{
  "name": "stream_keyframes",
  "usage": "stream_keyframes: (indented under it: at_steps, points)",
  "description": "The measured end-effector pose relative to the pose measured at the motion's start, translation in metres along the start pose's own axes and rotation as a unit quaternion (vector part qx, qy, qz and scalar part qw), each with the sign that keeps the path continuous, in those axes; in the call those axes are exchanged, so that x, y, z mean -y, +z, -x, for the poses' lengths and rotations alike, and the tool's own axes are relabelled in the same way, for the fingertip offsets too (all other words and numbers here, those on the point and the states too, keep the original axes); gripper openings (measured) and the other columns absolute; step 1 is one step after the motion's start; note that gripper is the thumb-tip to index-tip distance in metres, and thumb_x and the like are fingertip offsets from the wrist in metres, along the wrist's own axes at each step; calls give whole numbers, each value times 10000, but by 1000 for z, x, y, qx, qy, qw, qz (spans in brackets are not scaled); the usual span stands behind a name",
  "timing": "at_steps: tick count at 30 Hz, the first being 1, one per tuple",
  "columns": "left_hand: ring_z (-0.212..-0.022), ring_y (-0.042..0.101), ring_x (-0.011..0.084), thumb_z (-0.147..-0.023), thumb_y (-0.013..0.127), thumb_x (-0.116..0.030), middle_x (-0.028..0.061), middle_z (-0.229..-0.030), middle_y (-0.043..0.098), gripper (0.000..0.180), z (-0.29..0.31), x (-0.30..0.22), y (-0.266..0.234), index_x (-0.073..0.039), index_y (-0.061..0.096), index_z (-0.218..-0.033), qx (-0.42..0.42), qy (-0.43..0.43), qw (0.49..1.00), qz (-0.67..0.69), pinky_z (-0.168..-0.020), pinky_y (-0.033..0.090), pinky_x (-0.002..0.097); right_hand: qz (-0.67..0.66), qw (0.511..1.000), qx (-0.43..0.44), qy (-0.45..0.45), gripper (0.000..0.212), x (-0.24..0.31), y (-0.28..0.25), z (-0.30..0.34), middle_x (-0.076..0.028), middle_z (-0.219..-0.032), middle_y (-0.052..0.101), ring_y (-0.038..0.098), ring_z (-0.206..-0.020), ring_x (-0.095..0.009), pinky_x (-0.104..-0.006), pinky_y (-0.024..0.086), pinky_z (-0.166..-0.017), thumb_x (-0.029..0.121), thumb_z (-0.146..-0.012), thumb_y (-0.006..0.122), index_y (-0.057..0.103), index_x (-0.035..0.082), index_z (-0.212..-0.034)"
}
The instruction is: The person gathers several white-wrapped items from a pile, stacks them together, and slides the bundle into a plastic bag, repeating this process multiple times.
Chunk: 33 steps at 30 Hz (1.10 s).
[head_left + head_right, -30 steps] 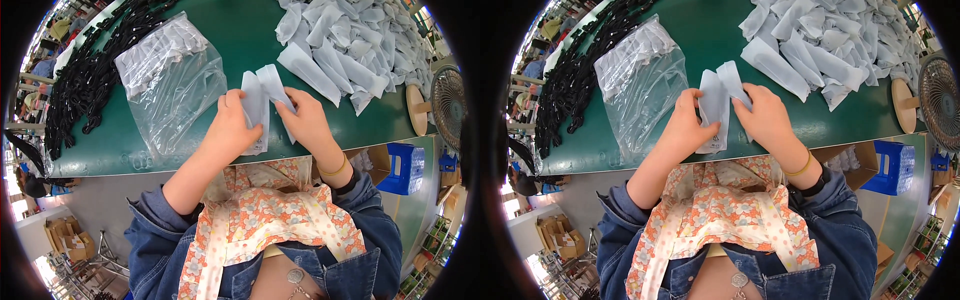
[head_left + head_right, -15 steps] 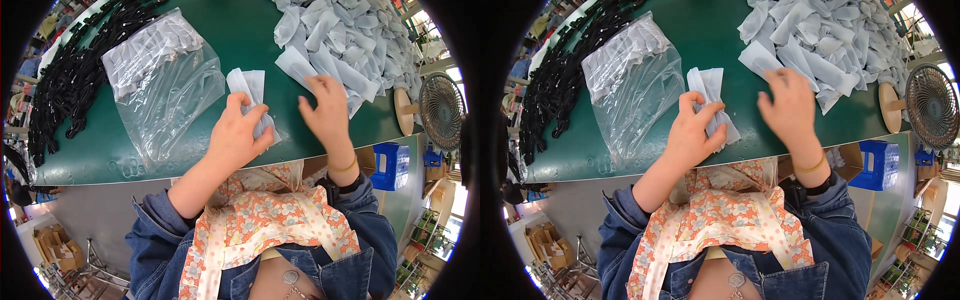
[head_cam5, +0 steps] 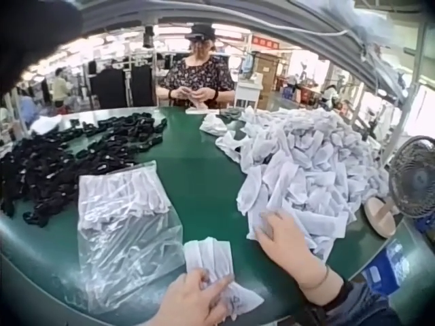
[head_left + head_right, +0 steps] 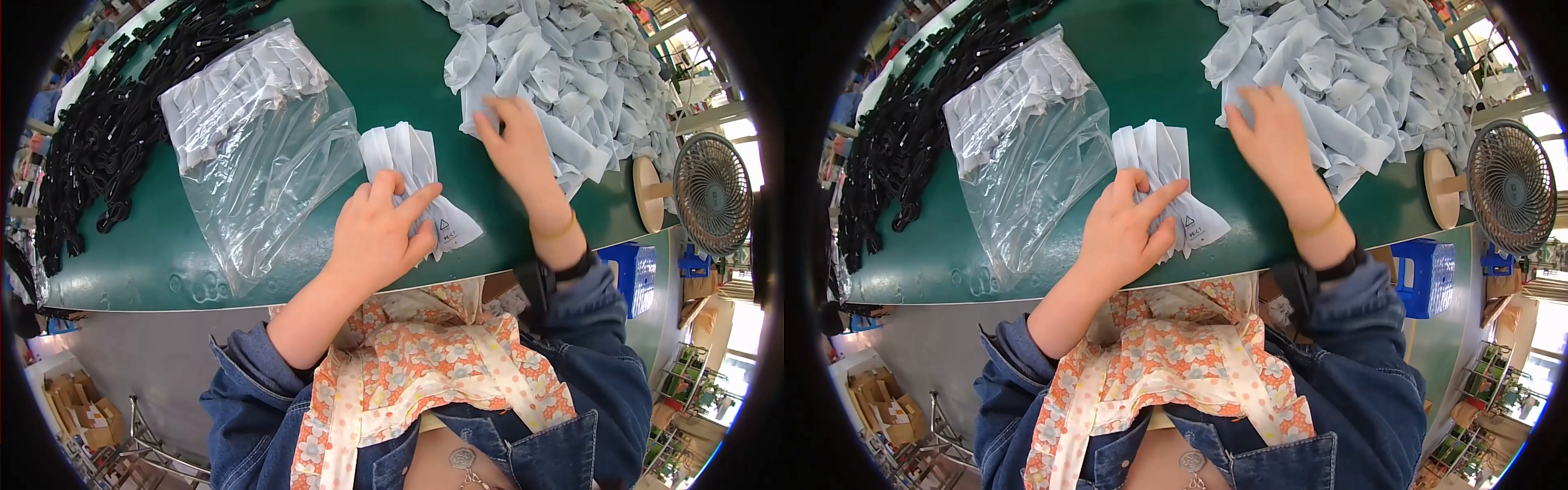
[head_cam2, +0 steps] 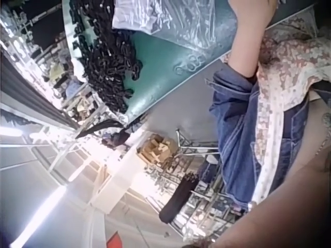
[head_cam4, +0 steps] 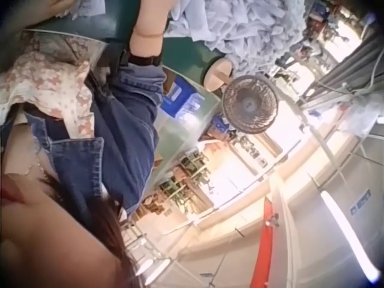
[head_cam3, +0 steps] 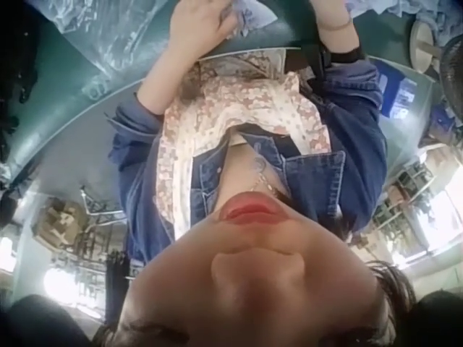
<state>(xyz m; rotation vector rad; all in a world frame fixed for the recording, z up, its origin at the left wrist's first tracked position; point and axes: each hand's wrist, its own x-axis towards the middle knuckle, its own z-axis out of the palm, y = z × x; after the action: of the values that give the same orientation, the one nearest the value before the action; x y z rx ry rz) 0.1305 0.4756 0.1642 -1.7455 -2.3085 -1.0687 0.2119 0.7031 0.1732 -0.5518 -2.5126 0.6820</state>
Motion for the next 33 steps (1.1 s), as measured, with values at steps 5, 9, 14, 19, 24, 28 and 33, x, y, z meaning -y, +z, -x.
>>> stream_keyframes:
  at_steps: [5,9,14,19,24,28,33]
  points:
    - [-748,523,255,-717,651,-208,105,-979,490,409,-2,-1,3,-179,665,-1125,4,-5,1000,-2,-677,466,362,252,964,-30,-80,202,1,6,-1,-158,-903,587,582,-725,-312,-396,477,-632,198,-798,692,618,31,-884]
    - [-767,532,257,-715,646,-200,108,-992,491,421,0,-1,1,-187,659,-1136,9,-9,1000,-2,-678,467,366,214,975,56,28,267,30,1,36,-158,-921,608,599,-760,-315,-360,487,-644,171,-789,702,625,29,-1002]
    - [-699,557,262,-713,637,-193,117,-1029,490,446,-6,-5,0,-199,646,-1159,11,0,1000,-10,-632,486,377,-247,960,88,102,287,54,2,68,-151,-936,633,617,-797,-296,-327,493,-669,150,-786,704,621,17,-1025]
    - [-619,570,266,-719,625,-205,124,-1055,487,444,-8,-8,-1,-219,642,-1163,44,-12,998,-48,-602,510,383,-56,996,72,-1,324,9,-27,50,-153,-945,642,621,-853,-293,-342,496,-740,165,-790,700,602,-9,-1044]
    - [-622,586,271,-724,615,-220,125,-1063,484,432,-8,-9,-2,-236,645,-1155,58,-24,996,-56,-615,522,388,237,967,-82,40,350,-39,-28,53,-156,-953,632,609,-890,-324,-370,484,-774,185,-775,700,610,0,-1059]
    - [-627,593,275,-725,614,-221,125,-1065,483,433,-8,-8,0,-236,645,-1156,44,-11,997,-58,-619,523,394,144,989,-20,1,358,6,-7,62,-175,-945,616,599,-876,-346,-377,477,-766,190,-767,691,607,2,-1059]
    - [-643,600,276,-722,608,-230,125,-1057,482,441,-8,-8,2,-251,642,-1161,45,-24,997,-60,-628,525,398,0,989,91,119,403,39,0,43,-191,-921,601,593,-860,-350,-381,471,-773,199,-774,678,590,-15,-1103]
